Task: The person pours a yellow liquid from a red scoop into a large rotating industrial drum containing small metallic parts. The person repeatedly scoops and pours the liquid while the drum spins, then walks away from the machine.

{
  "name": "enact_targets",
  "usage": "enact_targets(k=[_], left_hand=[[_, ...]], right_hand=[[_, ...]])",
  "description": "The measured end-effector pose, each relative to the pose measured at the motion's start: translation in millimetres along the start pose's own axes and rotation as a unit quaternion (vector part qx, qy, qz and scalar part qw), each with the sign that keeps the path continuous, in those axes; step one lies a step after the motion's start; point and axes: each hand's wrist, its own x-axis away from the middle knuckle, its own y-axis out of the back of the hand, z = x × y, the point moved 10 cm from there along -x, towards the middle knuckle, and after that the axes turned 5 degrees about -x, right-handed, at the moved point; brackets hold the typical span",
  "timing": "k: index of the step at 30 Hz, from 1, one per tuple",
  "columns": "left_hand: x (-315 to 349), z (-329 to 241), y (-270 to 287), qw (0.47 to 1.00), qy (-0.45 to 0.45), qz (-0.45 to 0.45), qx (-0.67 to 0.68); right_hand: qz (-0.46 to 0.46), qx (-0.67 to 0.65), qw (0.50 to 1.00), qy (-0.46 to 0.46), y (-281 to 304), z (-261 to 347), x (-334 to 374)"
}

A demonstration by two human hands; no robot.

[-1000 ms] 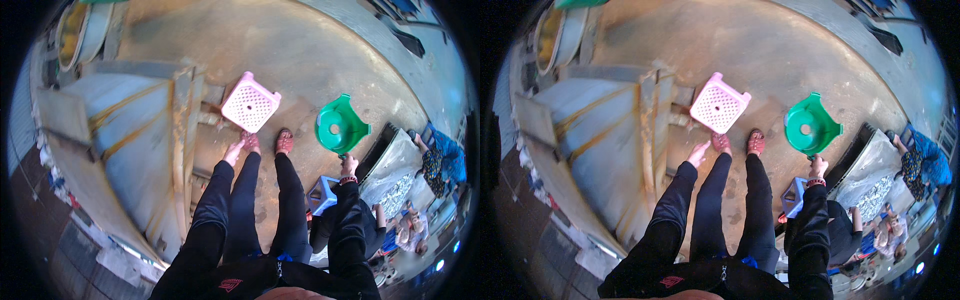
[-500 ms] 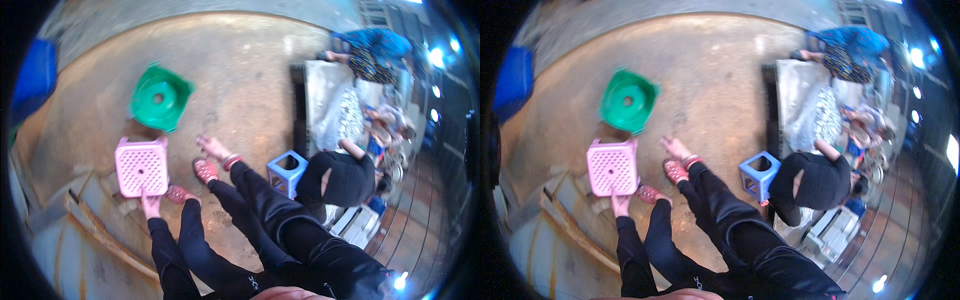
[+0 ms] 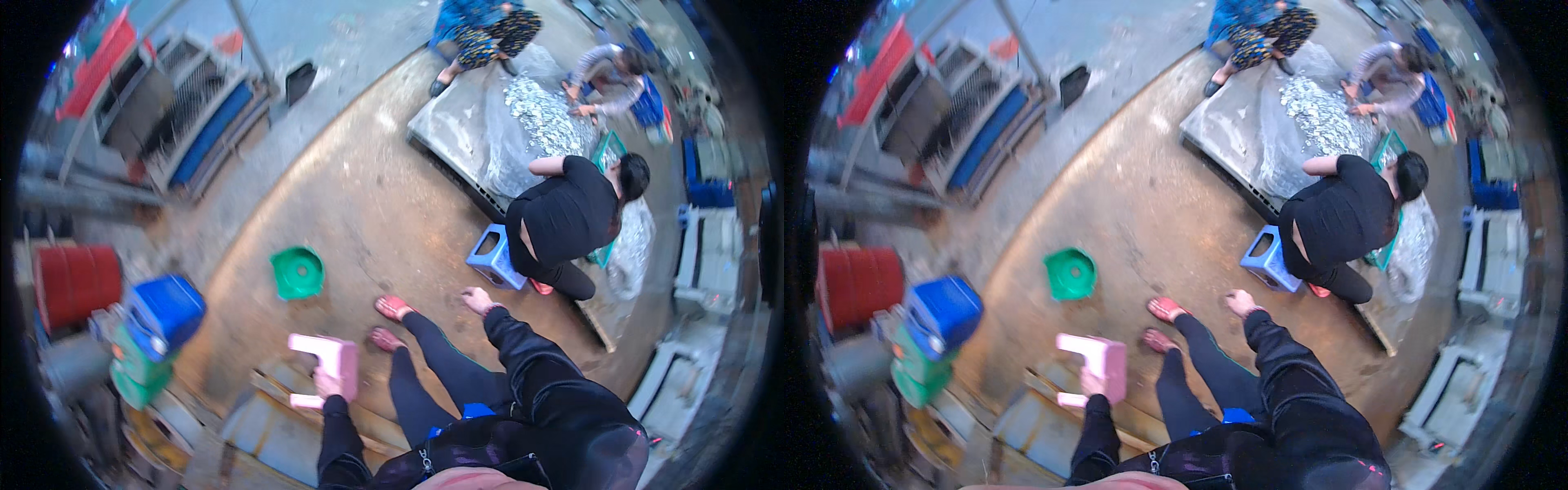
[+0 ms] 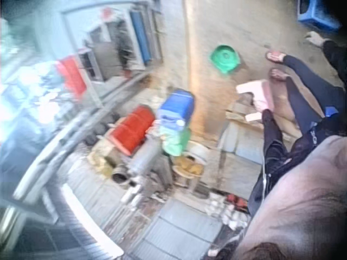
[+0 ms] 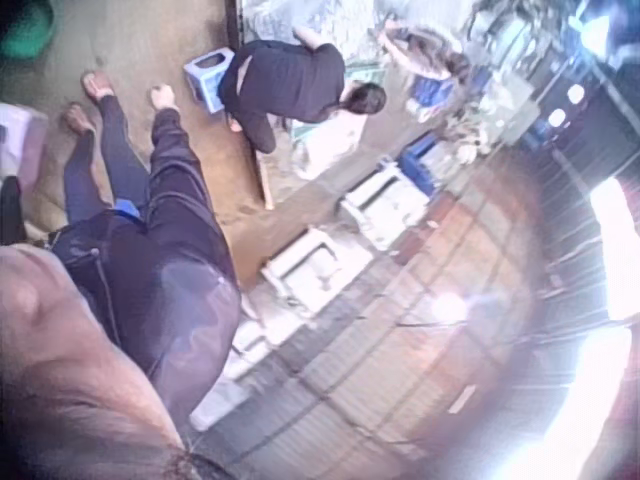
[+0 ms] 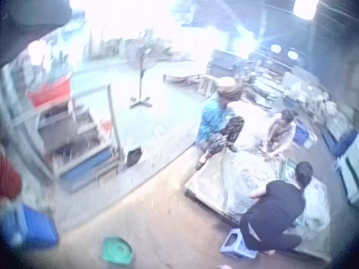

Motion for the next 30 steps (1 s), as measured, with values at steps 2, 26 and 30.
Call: enact_targets(k=[2,26,30], left_hand=[[44,-59,44,0.993,-0.110,-0.037,-0.019],[575,-384,-49,0.625,-0.731,0.117,-0.246],[654,-387,-159,0.533,-0.748,0.269,-0.291]], right_hand=[[-0.003,-0.129,0.989,-0.072,21,-24,40],[-0.524,-0.447,0.718,-0.098,159,-326,632],[-0.611,-0.232,0.726,-0.213,124,-443,729]])
